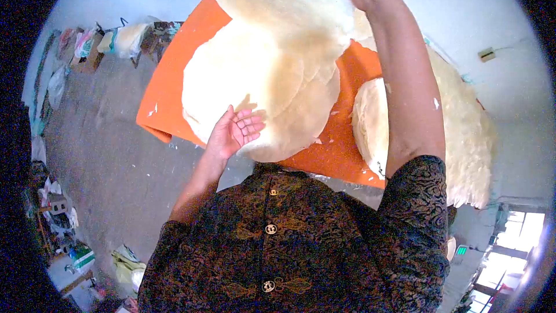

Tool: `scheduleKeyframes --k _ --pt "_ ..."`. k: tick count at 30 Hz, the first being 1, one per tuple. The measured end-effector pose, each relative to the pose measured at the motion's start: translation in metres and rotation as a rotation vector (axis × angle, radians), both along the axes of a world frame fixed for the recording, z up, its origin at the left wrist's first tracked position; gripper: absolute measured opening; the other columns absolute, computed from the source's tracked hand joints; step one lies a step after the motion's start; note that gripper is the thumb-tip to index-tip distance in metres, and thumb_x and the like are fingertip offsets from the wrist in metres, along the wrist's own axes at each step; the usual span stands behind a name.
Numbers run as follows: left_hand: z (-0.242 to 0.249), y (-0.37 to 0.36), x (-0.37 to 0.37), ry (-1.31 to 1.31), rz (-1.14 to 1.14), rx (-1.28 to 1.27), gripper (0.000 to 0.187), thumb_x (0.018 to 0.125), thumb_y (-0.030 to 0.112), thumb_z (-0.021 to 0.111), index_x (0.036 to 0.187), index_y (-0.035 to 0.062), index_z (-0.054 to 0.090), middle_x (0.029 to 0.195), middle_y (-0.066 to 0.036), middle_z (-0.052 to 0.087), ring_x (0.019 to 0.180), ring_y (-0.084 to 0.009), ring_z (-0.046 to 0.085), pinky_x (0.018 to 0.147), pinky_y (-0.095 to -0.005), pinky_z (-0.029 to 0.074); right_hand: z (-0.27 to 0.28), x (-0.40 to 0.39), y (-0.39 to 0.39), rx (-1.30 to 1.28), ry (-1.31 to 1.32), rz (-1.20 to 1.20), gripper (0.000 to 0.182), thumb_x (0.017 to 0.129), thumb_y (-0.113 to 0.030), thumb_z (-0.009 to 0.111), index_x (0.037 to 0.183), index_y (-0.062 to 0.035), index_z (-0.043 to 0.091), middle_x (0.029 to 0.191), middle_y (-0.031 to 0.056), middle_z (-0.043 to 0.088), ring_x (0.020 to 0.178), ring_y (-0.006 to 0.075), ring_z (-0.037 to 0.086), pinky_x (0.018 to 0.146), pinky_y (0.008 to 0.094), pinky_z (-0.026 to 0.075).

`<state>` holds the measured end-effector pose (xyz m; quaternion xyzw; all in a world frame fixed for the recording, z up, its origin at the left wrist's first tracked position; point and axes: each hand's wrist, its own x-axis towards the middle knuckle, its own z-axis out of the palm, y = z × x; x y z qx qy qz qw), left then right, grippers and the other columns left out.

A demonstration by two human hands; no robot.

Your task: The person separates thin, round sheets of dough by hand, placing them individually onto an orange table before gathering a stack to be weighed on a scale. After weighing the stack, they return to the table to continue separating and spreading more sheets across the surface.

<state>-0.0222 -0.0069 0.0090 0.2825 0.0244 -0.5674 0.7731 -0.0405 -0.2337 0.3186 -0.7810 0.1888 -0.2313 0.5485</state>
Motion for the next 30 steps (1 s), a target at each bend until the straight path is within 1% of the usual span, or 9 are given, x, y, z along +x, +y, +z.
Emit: scheduleKeyframes --k 5,8,9,11,13,15,18,24,30 --pt "0.019 0.007 0.015 0.097 0.141 -0.144 0.062 0.08 0.058 0.041 0.107 0.0033 0.05 0.107 -0.017 0.055 0.102 -0.0321 0.052 0.091 -0.0448 0.038 -0.075 -0.035 -0.058 0.571 -0.073 -0.017 0.038 0.084 -0.021 0.053 0.114 0.0018 0.046 0.103 0.0114 0.056 0.089 0.0201 0.057 0.078 0.034 0.048" --pt "-0.032 0.02 0.037 0.039 0.0 -0.811 0.067 0.078 0.061 0.041 0.116 0.0055 0.045 0.116 -0.014 0.05 0.109 -0.0308 0.047 0.094 -0.0455 0.034 -0.17 -0.072 -0.059 0.818 0.061 -0.186 0.041 0.085 -0.019 0.052 0.118 0.002 0.041 0.114 0.0134 0.05 0.103 0.0217 0.051 0.085 0.0352 0.045" --pt "0.014 0.027 0.022 0.145 0.185 -0.358 0.065 0.08 0.057 0.043 0.123 0.0077 0.04 0.123 -0.011 0.045 0.114 -0.028 0.043 0.094 -0.0456 0.033 -0.21 -0.087 -0.053 0.894 0.052 -0.193 0.041 0.085 -0.019 0.052 0.118 0.0018 0.041 0.113 0.0135 0.051 0.102 0.0225 0.051 0.085 0.0351 0.045" --pt "0.003 0.026 0.017 0.125 0.275 0.004 0.06 0.082 0.051 0.044 0.124 0.0082 0.039 0.125 -0.01 0.043 0.115 -0.0266 0.041 0.095 -0.045 0.032 -0.293 -0.112 -0.049 1.034 0.155 -0.264 0.04 0.086 -0.019 0.05 0.118 0.0015 0.041 0.113 0.0137 0.051 0.101 0.0237 0.052 0.084 0.0348 0.045" --pt "-0.007 0.023 0.011 0.082 0.264 0.318 0.05 0.086 0.041 0.045 0.124 0.0084 0.04 0.125 -0.009 0.043 0.114 -0.0242 0.042 0.096 -0.0425 0.032 -0.317 -0.127 -0.038 1.11 0.25 -0.38 0.039 0.086 -0.018 0.05 0.119 0.0017 0.041 0.114 0.0137 0.05 0.101 0.0238 0.052 0.083 0.0354 0.045" --pt "-0.013 0.018 0.014 0.087 0.302 0.251 0.046 0.085 0.035 0.05 0.121 0.0077 0.042 0.122 -0.007 0.046 0.111 -0.0246 0.044 0.092 -0.0401 0.036 -0.313 -0.133 -0.015 1.129 0.211 -0.483 0.04 0.085 -0.017 0.05 0.119 0.002 0.04 0.115 0.0136 0.05 0.1 0.0233 0.052 0.082 0.0367 0.046" --pt "-0.015 0.004 0.019 0.016 0.284 0.316 0.043 0.085 0.031 0.051 0.12 0.0073 0.044 0.119 -0.007 0.048 0.108 -0.0248 0.046 0.091 -0.038 0.038 -0.33 -0.145 -0.013 1.12 -0.059 -0.31 0.038 0.082 -0.016 0.055 0.114 0.0006 0.044 0.108 0.014 0.053 0.095 0.026 0.054 0.077 0.0419 0.048" --pt "-0.029 -0.015 0.025 -0.075 0.254 0.386 0.041 0.085 0.029 0.051 0.118 0.0063 0.046 0.117 -0.008 0.05 0.105 -0.0259 0.048 0.09 -0.0405 0.038 -0.311 -0.131 0.008 0.692 0.273 -0.659 0.034 0.079 -0.014 0.056 0.109 -0.0009 0.047 0.101 0.0101 0.055 0.089 0.0218 0.056 0.067 0.0361 0.05" --pt "-0.006 -0.01 0.037 0.037 0.187 0.301 0.039 0.084 0.029 0.052 0.117 0.0085 0.047 0.115 -0.009 0.052 0.105 -0.0276 0.048 0.089 -0.0462 0.038 -0.369 -0.136 -0.022 0.579 0.019 -0.44 0.031 0.078 -0.011 0.054 0.108 -0.0043 0.051 0.096 0.0101 0.057 0.084 0.0215 0.057 0.071 0.0357 0.048"
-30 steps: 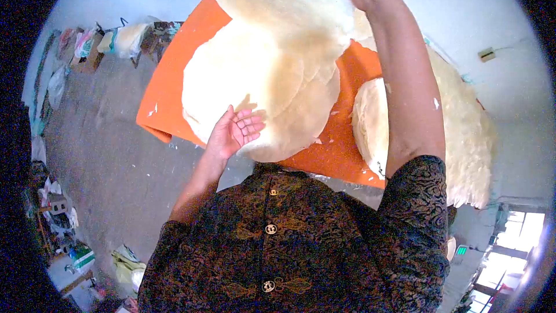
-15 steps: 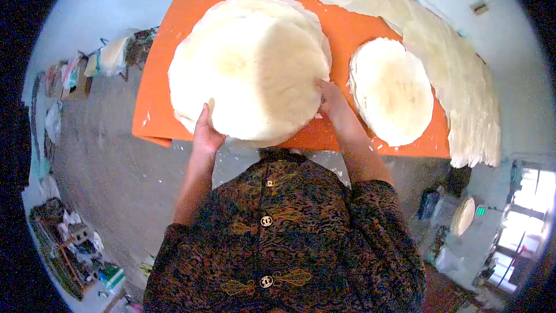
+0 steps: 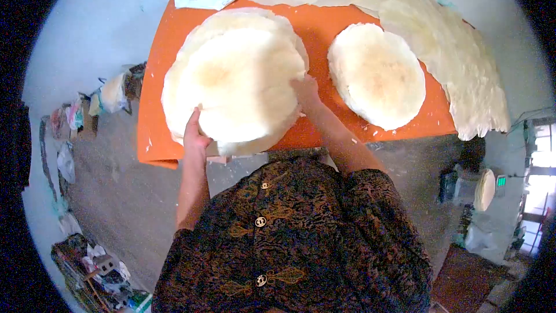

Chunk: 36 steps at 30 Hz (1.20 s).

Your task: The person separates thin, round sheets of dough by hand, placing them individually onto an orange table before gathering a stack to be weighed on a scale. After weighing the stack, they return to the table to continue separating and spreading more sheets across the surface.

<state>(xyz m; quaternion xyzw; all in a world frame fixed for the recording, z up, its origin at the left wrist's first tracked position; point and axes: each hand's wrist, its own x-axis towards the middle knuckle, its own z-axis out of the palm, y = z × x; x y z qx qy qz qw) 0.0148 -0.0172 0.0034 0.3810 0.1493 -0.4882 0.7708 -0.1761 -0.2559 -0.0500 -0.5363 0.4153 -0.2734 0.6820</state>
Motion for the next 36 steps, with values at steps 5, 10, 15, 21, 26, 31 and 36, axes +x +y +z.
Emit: scheduleKeyframes --k 5,10,15,21,26,31,36 --pt "0.0 -0.016 -0.005 -0.078 -0.077 -0.066 0.038 0.084 0.028 0.051 0.117 0.0085 0.046 0.116 -0.009 0.051 0.106 -0.0278 0.048 0.089 -0.0471 0.037 0.068 0.01 -0.028 -0.383 0.16 0.03 0.032 0.076 -0.011 0.051 0.106 0.0013 0.053 0.092 0.0119 0.059 0.082 0.0182 0.056 0.074 0.0324 0.045" --pt "0.065 -0.09 -0.049 -0.179 -0.098 -0.066 0.04 0.086 0.024 0.049 0.12 0.0049 0.042 0.119 -0.01 0.049 0.109 -0.0277 0.046 0.092 -0.0457 0.036 0.158 -0.049 -0.097 -0.539 -0.035 0.071 0.033 0.079 -0.021 0.054 0.103 0.0013 0.055 0.09 0.008 0.059 0.082 0.0142 0.054 0.073 0.0306 0.044" --pt "0.122 -0.179 -0.123 -0.469 -0.326 -0.305 0.04 0.085 0.017 0.05 0.121 0.0013 0.039 0.12 -0.012 0.047 0.109 -0.027 0.045 0.093 -0.0429 0.037 0.219 -0.173 -0.149 -0.513 -0.136 -0.178 0.026 0.079 -0.02 0.058 0.098 -0.0037 0.056 0.084 0.0023 0.059 0.072 0.0114 0.055 0.063 0.0282 0.046" --pt "0.1 -0.264 -0.211 -0.313 -0.369 -0.166 0.046 0.08 0.015 0.059 0.119 -0.0001 0.04 0.118 -0.011 0.048 0.107 -0.0248 0.046 0.091 -0.0389 0.039 0.174 -0.3 -0.162 -0.49 -0.069 -0.507 0.023 0.081 -0.02 0.056 0.096 -0.002 0.058 0.08 0.003 0.06 0.069 0.0118 0.057 0.06 0.0267 0.047" --pt "-0.001 -0.272 -0.253 -0.316 -0.493 0.157 0.045 0.078 0.017 0.062 0.117 0.0005 0.045 0.116 -0.011 0.049 0.106 -0.0241 0.047 0.087 -0.0372 0.042 0.043 -0.346 -0.177 -0.058 0.386 -0.476 0.022 0.081 -0.022 0.054 0.08 -0.0011 0.06 0.066 0.0041 0.057 0.054 0.0124 0.052 0.045 0.0296 0.041" --pt "0.011 -0.271 -0.25 -0.327 -0.556 0.081 0.044 0.081 0.027 0.058 0.116 0.0025 0.045 0.115 -0.008 0.051 0.103 -0.0208 0.049 0.084 -0.034 0.043 0.027 -0.34 -0.177 -0.056 0.274 -0.571 0.022 0.08 -0.021 0.052 0.074 -0.0007 0.056 0.062 0.0048 0.054 0.048 0.0151 0.048 0.041 0.032 0.038" --pt "0.036 -0.285 -0.25 -0.417 -0.371 0.116 0.04 0.082 0.018 0.057 0.114 -0.0022 0.044 0.111 -0.01 0.051 0.099 -0.0204 0.05 0.084 -0.0328 0.043 0.055 -0.324 -0.21 -0.682 0.404 -0.571 0.021 0.079 -0.019 0.049 0.076 0.0015 0.051 0.064 0.0154 0.053 0.053 0.0245 0.05 0.05 0.0362 0.04"
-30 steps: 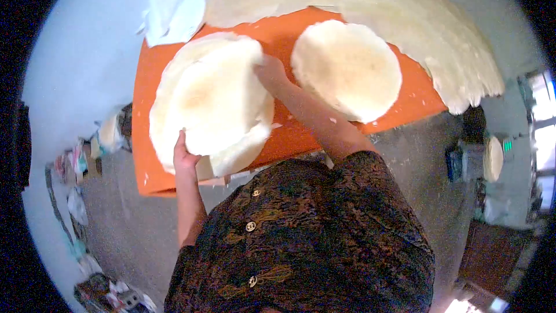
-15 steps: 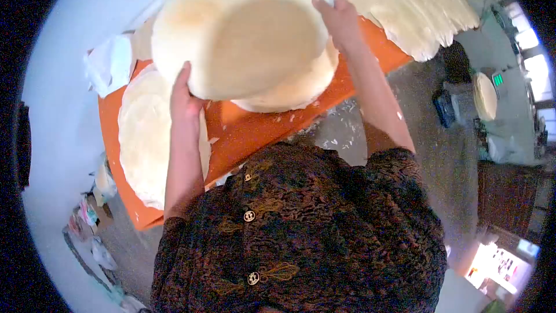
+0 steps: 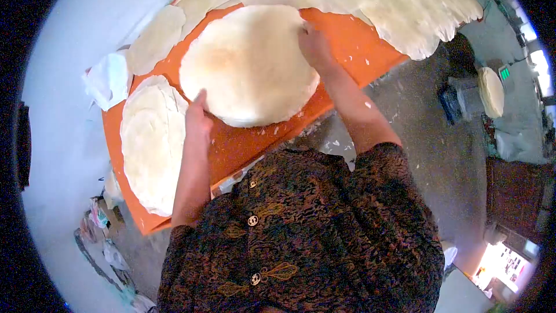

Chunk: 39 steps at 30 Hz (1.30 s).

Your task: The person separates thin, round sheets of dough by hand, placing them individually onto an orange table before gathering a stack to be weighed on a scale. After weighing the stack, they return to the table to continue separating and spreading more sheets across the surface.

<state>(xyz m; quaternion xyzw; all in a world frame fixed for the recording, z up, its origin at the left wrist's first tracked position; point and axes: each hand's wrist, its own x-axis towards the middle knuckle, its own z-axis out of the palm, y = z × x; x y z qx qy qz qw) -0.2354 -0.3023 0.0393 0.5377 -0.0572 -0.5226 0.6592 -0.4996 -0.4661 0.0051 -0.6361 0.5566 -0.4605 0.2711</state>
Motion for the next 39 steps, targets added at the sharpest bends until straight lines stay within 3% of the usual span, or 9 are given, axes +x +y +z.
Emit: scheduleKeyframes --k 6,9,12,13,16,19,31,34,39 --pt "0.074 0.013 -0.034 -0.145 0.085 -0.215 0.035 0.079 0.007 0.056 0.11 -0.005 0.045 0.106 -0.013 0.052 0.094 -0.0213 0.053 0.08 -0.0329 0.045 0.095 0.008 -0.055 -0.242 0.05 0.227 0.017 0.076 -0.02 0.049 0.08 -0.0036 0.053 0.075 0.0192 0.055 0.073 0.0324 0.055 0.065 0.0384 0.043" --pt "0.065 0.036 -0.057 -0.043 -0.04 -0.032 0.033 0.076 0.005 0.058 0.106 -0.0021 0.046 0.1 -0.013 0.055 0.087 -0.0224 0.056 0.076 -0.0327 0.048 0.103 0.005 -0.094 -0.205 0.214 0.353 0.021 0.074 -0.014 0.051 0.087 -0.0002 0.06 0.075 0.0152 0.06 0.068 0.0216 0.059 0.062 0.0338 0.046" --pt "0.009 0.04 -0.082 0.28 -0.255 0.139 0.033 0.077 0.018 0.061 0.103 0.0033 0.047 0.092 -0.014 0.058 0.076 -0.0265 0.058 0.063 -0.0369 0.05 0.053 0.011 -0.125 -0.153 0.366 0.38 0.019 0.076 -0.022 0.049 0.082 -0.0048 0.055 0.081 0.0185 0.058 0.078 0.0335 0.056 0.069 0.0399 0.044" --pt "-0.027 0.038 -0.079 0.439 -0.36 0.192 0.031 0.08 0.021 0.059 0.103 0.0053 0.047 0.093 -0.014 0.058 0.076 -0.0268 0.058 0.063 -0.0371 0.051 0.027 0.015 -0.135 -0.278 0.568 0.342 0.023 0.081 -0.025 0.047 0.081 -0.0044 0.057 0.067 0.0109 0.058 0.068 0.025 0.058 0.064 0.037 0.044" --pt "-0.048 0.037 -0.088 0.36 -0.376 0.192 0.028 0.083 0.023 0.055 0.103 0.0053 0.047 0.094 -0.013 0.058 0.078 -0.0267 0.059 0.061 -0.0365 0.05 -0.088 0.029 -0.165 -0.406 0.613 0.255 0.025 0.081 -0.025 0.044 0.087 -0.0052 0.059 0.076 0.015 0.06 0.076 0.0322 0.057 0.069 0.0386 0.044" --pt "-0.032 0.035 -0.09 0.318 -0.37 0.211 0.027 0.084 0.026 0.055 0.102 0.0069 0.048 0.088 -0.01 0.06 0.07 -0.0205 0.059 0.058 -0.0357 0.05 -0.04 0.025 -0.117 -0.087 0.284 0.174 0.026 0.08 -0.024 0.044 0.091 -0.0057 0.059 0.083 0.0166 0.06 0.081 0.0318 0.057 0.072 0.0379 0.045" --pt "-0.045 0.034 -0.115 0.407 -0.47 0.389 0.033 0.081 0.041 0.055 0.095 0.0116 0.054 0.073 -0.004 0.062 0.061 -0.0149 0.058 0.052 -0.0271 0.042 -0.018 0.019 -0.122 0.16 0.289 0.233 0.031 0.074 -0.016 0.049 0.104 -0.0075 0.056 0.097 0.0132 0.059 0.092 0.0312 0.055 0.078 0.038 0.044" --pt "-0.053 0.036 -0.115 0.373 -0.485 0.386 0.036 0.08 0.045 0.055 0.092 0.0109 0.054 0.07 -0.004 0.061 0.058 -0.0147 0.056 0.051 -0.0264 0.042 0.002 0.034 -0.09 0.045 0.703 -0.034 0.043 0.074 -0.021 0.055 0.116 -0.0119 0.047 0.117 0.0125 0.049 0.11 0.0305 0.044 0.088 0.0432 0.037" --pt "-0.067 0.039 -0.108 0.355 -0.572 0.481 0.044 0.076 0.053 0.055 0.077 0.0088 0.055 0.063 -0.005 0.059 0.051 -0.0156 0.055 0.047 -0.027 0.041 -0.005 0.046 -0.05 0.043 0.845 0.196 0.058 0.078 -0.038 0.051 0.128 -0.0161 0.033 0.137 0.0115 0.024 0.128 0.0284 0.018 0.1 0.0464 0.02"
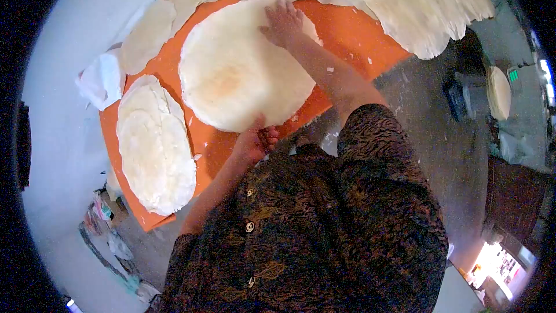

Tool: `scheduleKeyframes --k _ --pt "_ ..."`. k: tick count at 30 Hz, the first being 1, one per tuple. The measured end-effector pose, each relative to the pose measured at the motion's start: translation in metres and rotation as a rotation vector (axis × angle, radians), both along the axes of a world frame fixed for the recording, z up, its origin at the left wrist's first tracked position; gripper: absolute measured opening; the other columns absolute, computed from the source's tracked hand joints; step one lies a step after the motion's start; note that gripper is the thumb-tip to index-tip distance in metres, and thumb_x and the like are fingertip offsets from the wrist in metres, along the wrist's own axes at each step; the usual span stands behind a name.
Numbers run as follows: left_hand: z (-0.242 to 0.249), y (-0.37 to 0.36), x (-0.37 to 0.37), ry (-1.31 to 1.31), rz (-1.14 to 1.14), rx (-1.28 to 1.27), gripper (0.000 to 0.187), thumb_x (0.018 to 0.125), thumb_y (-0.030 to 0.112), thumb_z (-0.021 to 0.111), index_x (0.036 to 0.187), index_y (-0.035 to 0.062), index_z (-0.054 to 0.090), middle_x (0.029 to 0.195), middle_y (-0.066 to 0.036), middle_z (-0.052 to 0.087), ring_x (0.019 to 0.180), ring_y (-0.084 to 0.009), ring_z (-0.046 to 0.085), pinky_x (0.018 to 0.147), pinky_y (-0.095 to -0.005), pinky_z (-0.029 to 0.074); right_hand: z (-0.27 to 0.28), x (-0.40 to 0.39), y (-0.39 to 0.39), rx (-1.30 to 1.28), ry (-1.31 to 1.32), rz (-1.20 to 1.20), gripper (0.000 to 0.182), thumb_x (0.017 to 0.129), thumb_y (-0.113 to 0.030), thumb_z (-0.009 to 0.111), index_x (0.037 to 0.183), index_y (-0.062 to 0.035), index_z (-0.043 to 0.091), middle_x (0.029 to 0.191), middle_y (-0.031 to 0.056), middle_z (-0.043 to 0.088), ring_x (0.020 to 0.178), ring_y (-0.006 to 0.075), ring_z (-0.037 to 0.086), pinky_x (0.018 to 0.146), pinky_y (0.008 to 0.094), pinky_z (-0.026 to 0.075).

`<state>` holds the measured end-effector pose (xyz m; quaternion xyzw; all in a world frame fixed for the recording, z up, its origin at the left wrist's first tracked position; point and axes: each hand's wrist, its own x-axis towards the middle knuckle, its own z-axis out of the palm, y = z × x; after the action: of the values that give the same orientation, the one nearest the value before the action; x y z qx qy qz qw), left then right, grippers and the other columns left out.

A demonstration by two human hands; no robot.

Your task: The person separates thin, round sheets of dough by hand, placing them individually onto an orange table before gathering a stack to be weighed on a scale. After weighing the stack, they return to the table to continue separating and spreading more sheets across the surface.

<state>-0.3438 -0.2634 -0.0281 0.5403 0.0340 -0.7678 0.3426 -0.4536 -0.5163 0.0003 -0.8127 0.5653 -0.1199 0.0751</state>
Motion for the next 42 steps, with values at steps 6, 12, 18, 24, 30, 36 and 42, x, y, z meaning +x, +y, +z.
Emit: scheduleKeyframes --k 6,12,18,24,30,36,42 --pt "0.013 0.004 -0.003 0.016 -0.167 0.06 0.054 0.074 0.06 0.052 0.071 0.006 0.053 0.06 -0.008 0.058 0.05 -0.0172 0.055 0.047 -0.0264 0.042 -0.033 -0.004 0.004 0.046 0.077 0.034 0.06 0.084 -0.045 0.039 0.133 -0.0147 0.024 0.141 0.0094 0.013 0.131 0.0256 0.009 0.105 0.0411 0.01" --pt "-0.01 0.022 0.017 0.242 -0.207 -0.255 0.051 0.083 0.051 0.043 0.081 0.0015 0.057 0.076 -0.011 0.06 0.075 -0.0225 0.059 0.067 -0.0324 0.049 0.0 0.009 0.017 -0.047 0.185 -0.019 0.057 0.084 -0.045 0.039 0.13 -0.0138 0.031 0.138 0.0107 0.022 0.129 0.0273 0.014 0.104 0.0428 0.013" --pt "0.006 0.062 0.073 0.328 -0.135 -0.399 0.036 0.085 0.038 0.049 0.088 0.0024 0.056 0.081 -0.013 0.06 0.078 -0.0231 0.06 0.07 -0.0331 0.048 0.013 0.097 0.084 -0.156 -0.394 0.505 0.035 0.077 -0.019 0.058 0.11 -0.0073 0.05 0.112 0.0109 0.052 0.096 0.026 0.054 0.079 0.0353 0.044" --pt "0.045 0.159 0.157 0.059 -0.012 -0.514 0.045 0.084 0.042 0.048 0.094 -0.0013 0.057 0.094 -0.012 0.06 0.087 -0.0229 0.057 0.077 -0.0345 0.044 0.039 0.225 0.21 0.107 -0.439 0.961 0.043 0.075 -0.021 0.06 0.114 -0.0068 0.047 0.11 0.0141 0.053 0.093 0.0276 0.055 0.079 0.0345 0.045" --pt "0.026 0.285 0.207 0.047 0.4 -0.495 0.043 0.085 0.04 0.048 0.095 -0.001 0.056 0.098 -0.014 0.058 0.093 -0.0237 0.055 0.085 -0.035 0.042 0.025 0.342 0.343 0.164 -0.109 1.259 0.065 0.071 -0.033 0.062 0.125 -0.0079 0.036 0.126 0.0149 0.039 0.117 0.0316 0.037 0.095 0.0425 0.03" --pt "0.027 0.344 0.236 0.063 0.614 -0.43 0.042 0.085 0.038 0.049 0.094 -0.0024 0.056 0.098 -0.016 0.059 0.094 -0.024 0.056 0.085 -0.035 0.043 0.01 0.387 0.382 0.049 0.121 1.261 0.052 0.071 -0.023 0.061 0.116 -0.0086 0.041 0.121 0.0138 0.041 0.116 0.0302 0.037 0.092 0.0451 0.033" --pt "0.024 0.363 0.262 0.039 0.676 -0.408 0.04 0.085 0.037 0.049 0.093 -0.0009 0.056 0.096 -0.015 0.059 0.091 -0.0225 0.057 0.078 -0.0335 0.046 -0.002 0.393 0.378 -0.245 -0.062 1.342 0.019 0.076 -0.012 0.05 0.094 -0.0063 0.051 0.093 0.0112 0.054 0.09 0.0299 0.053 0.072 0.0397 0.045"
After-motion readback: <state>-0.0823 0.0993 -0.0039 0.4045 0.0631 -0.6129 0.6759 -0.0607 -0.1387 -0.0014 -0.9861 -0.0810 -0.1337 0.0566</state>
